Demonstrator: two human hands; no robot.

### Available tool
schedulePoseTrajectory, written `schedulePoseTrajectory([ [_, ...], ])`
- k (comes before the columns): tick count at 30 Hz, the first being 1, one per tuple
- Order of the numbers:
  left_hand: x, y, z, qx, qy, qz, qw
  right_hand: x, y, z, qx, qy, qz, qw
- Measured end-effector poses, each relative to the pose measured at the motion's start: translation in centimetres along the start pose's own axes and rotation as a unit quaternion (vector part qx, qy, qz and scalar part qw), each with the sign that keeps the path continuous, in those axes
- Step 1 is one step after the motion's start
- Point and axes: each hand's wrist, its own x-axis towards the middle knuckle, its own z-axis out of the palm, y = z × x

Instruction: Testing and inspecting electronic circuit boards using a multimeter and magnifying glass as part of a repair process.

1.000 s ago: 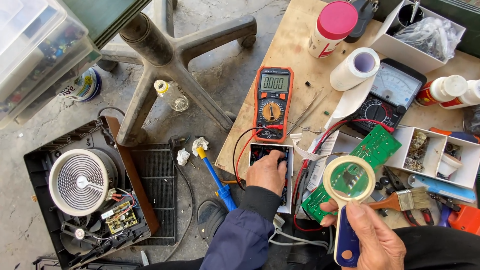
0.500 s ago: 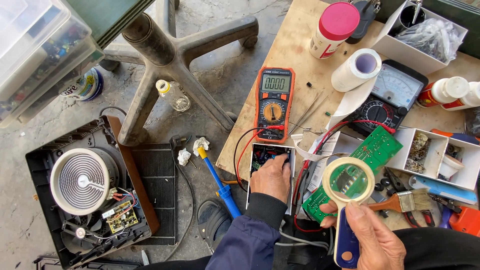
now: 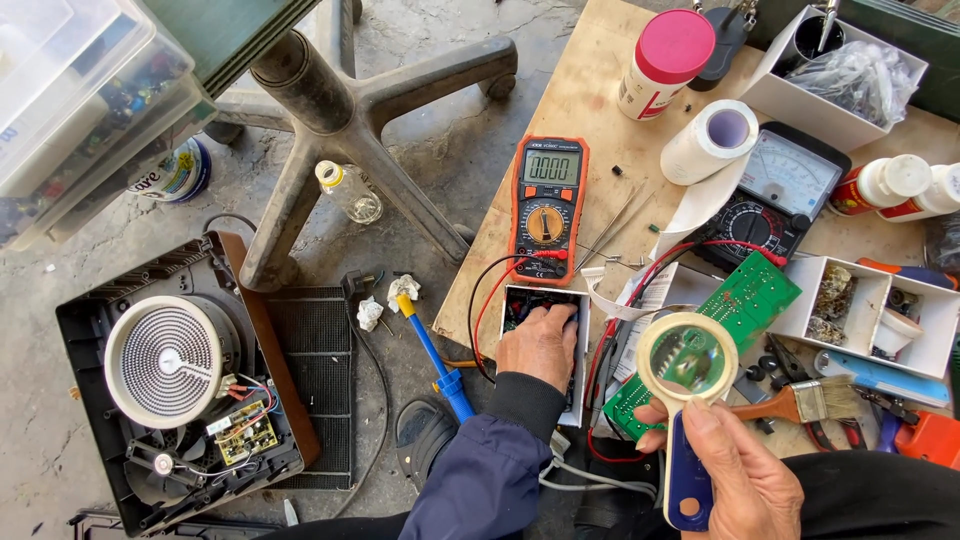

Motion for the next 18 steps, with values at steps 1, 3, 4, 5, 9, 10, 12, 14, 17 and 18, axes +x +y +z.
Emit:
schedulePoseTrajectory([
  [1, 0.0, -0.1, 0.1, 0.000, 0.001, 0.001, 1.000, 0.0, 0.0, 0.0, 0.001, 0.000, -0.001, 1.000],
  [3, 0.1, -0.2, 0.2, 0.033, -0.024, 0.002, 0.999, -0.1, 0.0, 0.0, 0.006, -0.004, -0.008, 1.000],
  [4, 0.3, -0.2, 0.3, 0.033, -0.022, 0.003, 0.999, -0.1, 0.0, -0.1, 0.007, -0.005, -0.009, 1.000],
  [5, 0.5, -0.3, 0.4, 0.043, -0.016, 0.002, 0.999, 0.0, -0.1, -0.2, 0.007, -0.010, 0.003, 1.000],
  [9, 0.5, 0.0, 0.6, 0.073, 0.016, 0.002, 0.997, -0.1, 0.1, -0.4, 0.019, -0.015, 0.005, 1.000],
  [10, 0.4, 0.0, 0.6, 0.074, 0.017, 0.002, 0.997, -0.1, 0.3, -0.4, 0.020, -0.016, 0.004, 1.000],
  [12, 0.1, 0.1, 0.7, 0.049, 0.039, -0.007, 0.998, 0.0, 0.5, -0.6, 0.034, -0.019, -0.013, 0.999],
  [14, 0.0, -0.2, 1.2, 0.048, 0.051, 0.003, 0.998, 0.2, 0.7, -0.8, 0.038, -0.024, -0.013, 0.999],
  [17, -0.4, -0.5, 1.0, 0.019, 0.069, 0.002, 0.997, 0.7, 1.5, -1.3, 0.052, -0.039, -0.030, 0.997],
  [18, -0.5, -0.5, 0.9, -0.010, 0.075, -0.007, 0.997, 1.0, 1.8, -1.4, 0.062, -0.048, -0.047, 0.996],
])
